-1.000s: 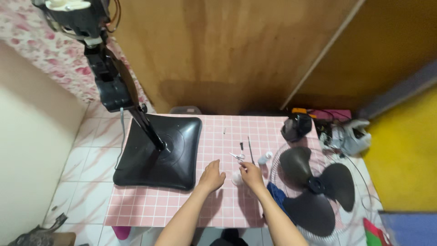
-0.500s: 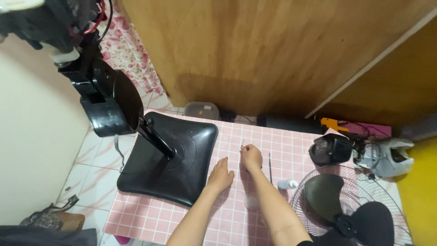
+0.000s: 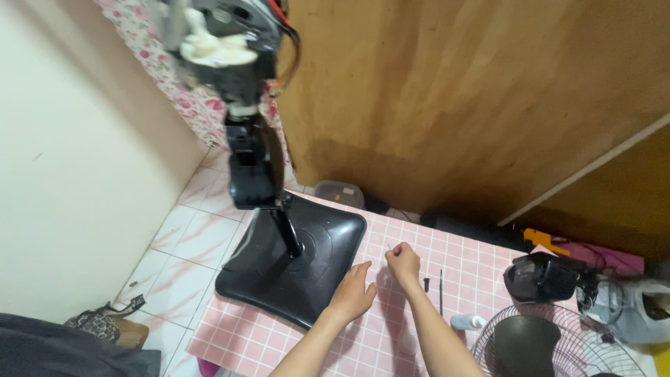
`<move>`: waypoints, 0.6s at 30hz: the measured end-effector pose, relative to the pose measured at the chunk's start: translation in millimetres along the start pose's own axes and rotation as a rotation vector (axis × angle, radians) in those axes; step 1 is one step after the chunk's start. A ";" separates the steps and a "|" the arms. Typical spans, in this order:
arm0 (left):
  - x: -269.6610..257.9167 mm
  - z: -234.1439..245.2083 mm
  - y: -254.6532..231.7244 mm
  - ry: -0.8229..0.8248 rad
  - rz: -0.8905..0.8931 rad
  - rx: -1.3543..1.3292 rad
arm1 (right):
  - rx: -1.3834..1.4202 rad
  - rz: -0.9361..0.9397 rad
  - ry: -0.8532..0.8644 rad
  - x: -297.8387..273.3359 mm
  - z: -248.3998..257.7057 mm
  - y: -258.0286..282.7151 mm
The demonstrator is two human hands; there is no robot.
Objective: The person assembles a standing fan by attaching the motor housing to the stand and securing it with a screwdriver. They then attach the fan blade cage to the motor assembly.
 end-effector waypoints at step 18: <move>-42.4 285.3 -116.5 -0.767 -0.443 -0.341 | 1.042 0.197 0.086 -190.0 140.5 256.8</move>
Point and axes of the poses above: each hand's wrist, its own x-axis towards the middle knuckle, its own z-axis out of the back of the hand, y = z × x, the point moved 1 cm from there along x, towards the middle knuckle, and after that the axes turned 15 degrees about -y, right-handed, at the moved point
